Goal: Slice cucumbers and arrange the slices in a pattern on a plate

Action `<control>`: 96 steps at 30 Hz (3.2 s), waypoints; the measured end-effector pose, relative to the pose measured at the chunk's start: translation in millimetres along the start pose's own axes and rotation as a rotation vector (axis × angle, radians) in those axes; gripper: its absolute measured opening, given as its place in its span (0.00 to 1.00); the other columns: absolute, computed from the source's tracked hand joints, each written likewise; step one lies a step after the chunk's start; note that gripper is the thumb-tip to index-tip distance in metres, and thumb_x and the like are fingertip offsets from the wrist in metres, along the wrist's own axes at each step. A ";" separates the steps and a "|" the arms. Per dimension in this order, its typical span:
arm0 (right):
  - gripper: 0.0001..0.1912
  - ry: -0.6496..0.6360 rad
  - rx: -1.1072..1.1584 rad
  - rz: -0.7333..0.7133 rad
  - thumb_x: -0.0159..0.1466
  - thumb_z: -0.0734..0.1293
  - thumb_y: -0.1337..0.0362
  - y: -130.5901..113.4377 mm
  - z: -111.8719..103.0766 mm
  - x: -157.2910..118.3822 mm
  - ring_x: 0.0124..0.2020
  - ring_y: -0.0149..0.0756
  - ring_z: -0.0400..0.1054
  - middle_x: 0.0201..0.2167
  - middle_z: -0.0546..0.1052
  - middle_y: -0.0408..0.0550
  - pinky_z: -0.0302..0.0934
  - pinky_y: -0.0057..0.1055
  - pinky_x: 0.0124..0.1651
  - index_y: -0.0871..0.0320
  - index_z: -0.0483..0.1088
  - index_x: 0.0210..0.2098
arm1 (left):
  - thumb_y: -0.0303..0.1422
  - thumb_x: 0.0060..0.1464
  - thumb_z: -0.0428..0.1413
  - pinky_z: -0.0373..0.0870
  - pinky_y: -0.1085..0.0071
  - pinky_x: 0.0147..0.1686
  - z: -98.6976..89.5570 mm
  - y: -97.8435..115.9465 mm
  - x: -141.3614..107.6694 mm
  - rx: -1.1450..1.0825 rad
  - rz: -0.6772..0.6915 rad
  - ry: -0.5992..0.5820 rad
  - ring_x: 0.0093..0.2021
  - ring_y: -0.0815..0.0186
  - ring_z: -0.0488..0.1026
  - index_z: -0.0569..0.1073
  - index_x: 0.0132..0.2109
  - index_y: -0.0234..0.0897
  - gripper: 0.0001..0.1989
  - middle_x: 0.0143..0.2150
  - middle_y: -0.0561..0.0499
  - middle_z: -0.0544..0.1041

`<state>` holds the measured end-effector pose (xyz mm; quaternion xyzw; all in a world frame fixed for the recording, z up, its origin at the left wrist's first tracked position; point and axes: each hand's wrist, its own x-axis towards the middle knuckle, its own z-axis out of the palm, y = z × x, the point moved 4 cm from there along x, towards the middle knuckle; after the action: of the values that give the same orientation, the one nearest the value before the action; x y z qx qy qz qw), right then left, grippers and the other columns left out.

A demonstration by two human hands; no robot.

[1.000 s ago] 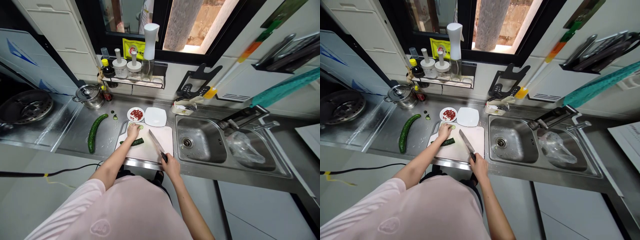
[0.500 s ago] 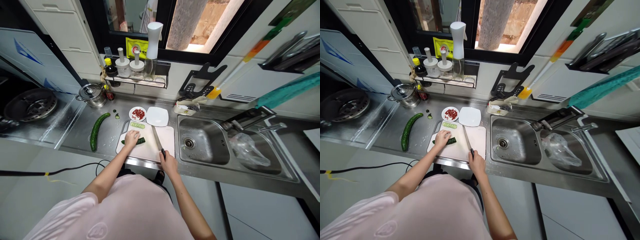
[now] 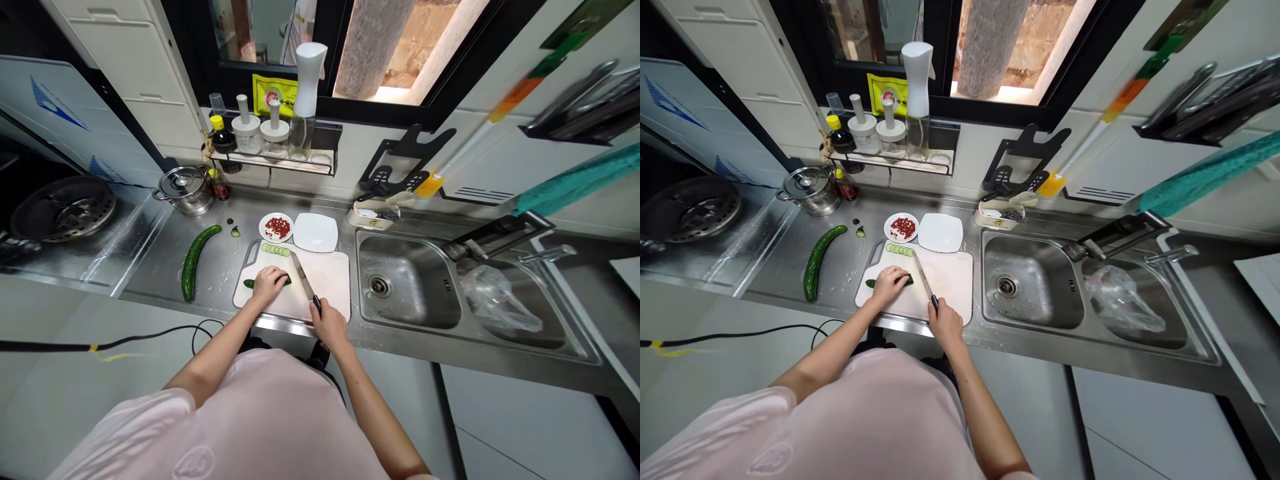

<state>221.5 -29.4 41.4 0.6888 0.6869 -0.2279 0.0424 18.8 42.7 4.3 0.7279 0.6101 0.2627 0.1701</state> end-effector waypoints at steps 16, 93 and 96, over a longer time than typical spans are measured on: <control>0.18 -0.020 -0.037 -0.036 0.69 0.50 0.53 -13.5 2.1 -4.6 0.36 0.38 0.71 0.34 0.76 0.50 0.50 0.28 0.33 0.57 0.63 0.42 | 0.37 0.58 0.51 0.65 0.67 0.45 7.7 0.2 -4.0 -0.027 0.101 -0.008 0.42 0.66 0.69 0.77 0.40 0.42 0.11 0.38 0.49 0.75; 0.19 -0.118 -0.102 -0.047 0.69 0.51 0.53 -20.0 3.4 -8.2 0.40 0.42 0.72 0.37 0.76 0.56 0.57 0.32 0.40 0.59 0.64 0.44 | 0.34 0.58 0.52 0.66 0.67 0.43 11.3 -3.5 -4.4 -0.055 0.156 0.041 0.41 0.65 0.70 0.76 0.38 0.41 0.09 0.37 0.49 0.75; 0.20 -0.137 -0.100 -0.051 0.69 0.50 0.53 -13.0 5.2 -15.6 0.41 0.41 0.72 0.38 0.76 0.55 0.57 0.31 0.40 0.59 0.64 0.45 | 0.34 0.58 0.52 0.66 0.67 0.43 11.8 -4.1 -4.2 -0.059 0.154 0.043 0.41 0.65 0.70 0.76 0.38 0.41 0.08 0.38 0.49 0.76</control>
<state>208.4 -45.1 45.9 0.6511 0.7101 -0.2410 0.1177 22.0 40.2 -8.3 0.7616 0.5477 0.3084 0.1579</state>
